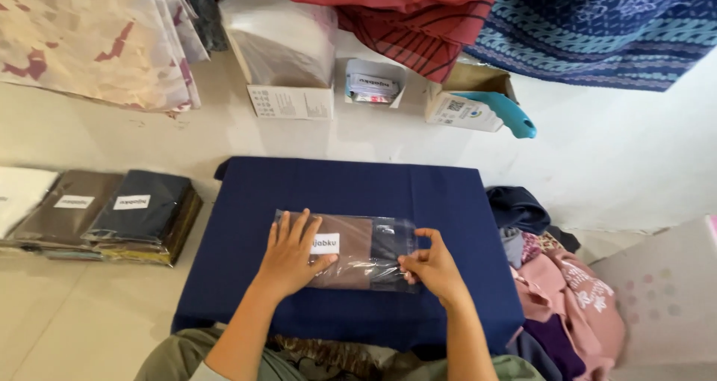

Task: Cleaning fabric with a lint roller, folding it neatly, and placing it into a plastic sleeve for retail packaging.

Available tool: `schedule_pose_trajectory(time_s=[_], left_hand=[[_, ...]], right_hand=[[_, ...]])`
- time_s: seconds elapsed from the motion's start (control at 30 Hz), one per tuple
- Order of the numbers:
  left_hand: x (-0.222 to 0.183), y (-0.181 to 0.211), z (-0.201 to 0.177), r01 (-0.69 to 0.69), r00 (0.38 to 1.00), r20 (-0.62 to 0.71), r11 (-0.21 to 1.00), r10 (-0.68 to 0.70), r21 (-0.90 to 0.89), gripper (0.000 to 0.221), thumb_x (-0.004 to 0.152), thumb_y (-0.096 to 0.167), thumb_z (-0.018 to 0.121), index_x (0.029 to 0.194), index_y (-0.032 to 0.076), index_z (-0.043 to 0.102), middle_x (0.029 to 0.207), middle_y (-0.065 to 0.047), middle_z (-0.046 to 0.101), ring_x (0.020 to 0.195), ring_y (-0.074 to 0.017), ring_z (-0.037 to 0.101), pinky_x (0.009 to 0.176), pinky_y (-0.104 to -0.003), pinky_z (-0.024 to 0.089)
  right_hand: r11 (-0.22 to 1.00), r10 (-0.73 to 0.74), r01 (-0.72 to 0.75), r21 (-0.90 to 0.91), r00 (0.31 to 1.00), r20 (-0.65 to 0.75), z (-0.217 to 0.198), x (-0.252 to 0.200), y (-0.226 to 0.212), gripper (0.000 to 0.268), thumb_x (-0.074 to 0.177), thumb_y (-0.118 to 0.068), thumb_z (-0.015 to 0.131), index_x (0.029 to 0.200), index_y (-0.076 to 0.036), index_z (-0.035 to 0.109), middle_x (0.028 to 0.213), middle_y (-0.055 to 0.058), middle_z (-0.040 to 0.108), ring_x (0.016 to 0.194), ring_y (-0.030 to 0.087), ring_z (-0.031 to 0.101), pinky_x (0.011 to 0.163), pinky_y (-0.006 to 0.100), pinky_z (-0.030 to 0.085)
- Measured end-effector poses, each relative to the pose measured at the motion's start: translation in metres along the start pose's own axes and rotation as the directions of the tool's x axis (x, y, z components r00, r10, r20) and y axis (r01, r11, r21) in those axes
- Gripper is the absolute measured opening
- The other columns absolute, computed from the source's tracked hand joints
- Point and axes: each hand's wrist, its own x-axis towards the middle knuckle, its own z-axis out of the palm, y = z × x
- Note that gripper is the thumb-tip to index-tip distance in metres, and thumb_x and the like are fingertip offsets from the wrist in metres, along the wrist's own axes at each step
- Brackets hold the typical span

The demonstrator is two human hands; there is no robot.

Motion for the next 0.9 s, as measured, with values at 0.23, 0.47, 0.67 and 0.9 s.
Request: schedule_pose_trajectory(time_s=[0.23, 0.47, 0.67, 0.9], left_hand=[[0.012, 0.013, -0.018, 0.045, 0.996, 0.077, 0.997, -0.051, 0.069, 0.09, 0.089, 0.078, 0.054, 0.158, 0.024, 0.037, 0.167, -0.011, 0.03, 0.155, -0.0468, 0.019, 0.122, -0.07, -0.001], [0.106, 0.047, -0.014, -0.066, 0.98, 0.188, 0.997, 0.07, -0.026, 0.062, 0.096, 0.06, 0.056, 0.151, 0.03, 0.051, 0.144, -0.004, 0.061, 0.141, -0.0278, 0.051, 0.115, -0.057, 0.019], [0.134, 0.066, -0.04, -0.021, 0.889, 0.448, 0.985, 0.096, -0.17, 0.049, 0.078, 0.058, 0.083, 0.118, 0.031, 0.078, 0.116, -0.001, 0.079, 0.119, -0.0264, 0.07, 0.101, -0.044, 0.044], [0.163, 0.071, -0.083, -0.182, 0.979, 0.058, 0.965, 0.195, -0.187, 0.048, 0.089, 0.055, 0.073, 0.126, 0.026, 0.071, 0.131, -0.007, 0.072, 0.128, -0.0311, 0.064, 0.112, -0.055, 0.038]], right_hand=[[0.988, 0.002, -0.008, -0.153, 0.999, -0.036, -0.005, 0.012, 0.022, 0.068, 0.083, 0.003, 0.077, 0.14, -0.006, 0.041, 0.072, 0.02, 0.073, 0.042, 0.028, 0.068, 0.039, 0.036, 0.062], [0.987, -0.009, 0.01, -0.159, 1.0, 0.009, -0.006, 0.0, 0.009, 0.065, 0.086, 0.003, 0.075, 0.143, 0.002, 0.043, 0.075, 0.021, 0.074, 0.045, 0.027, 0.07, 0.042, 0.036, 0.064], [0.987, -0.072, 0.073, -0.142, 0.997, 0.014, -0.011, -0.007, 0.008, 0.067, 0.086, 0.001, 0.075, 0.145, 0.0, 0.044, 0.078, 0.021, 0.075, 0.048, 0.027, 0.072, 0.042, 0.036, 0.066], [0.968, -0.223, 0.184, -0.169, 0.94, -0.257, -0.025, 0.004, 0.017, 0.053, 0.095, -0.018, 0.073, 0.141, -0.001, 0.056, 0.101, 0.022, 0.078, 0.081, 0.029, 0.079, 0.07, 0.037, 0.067]])
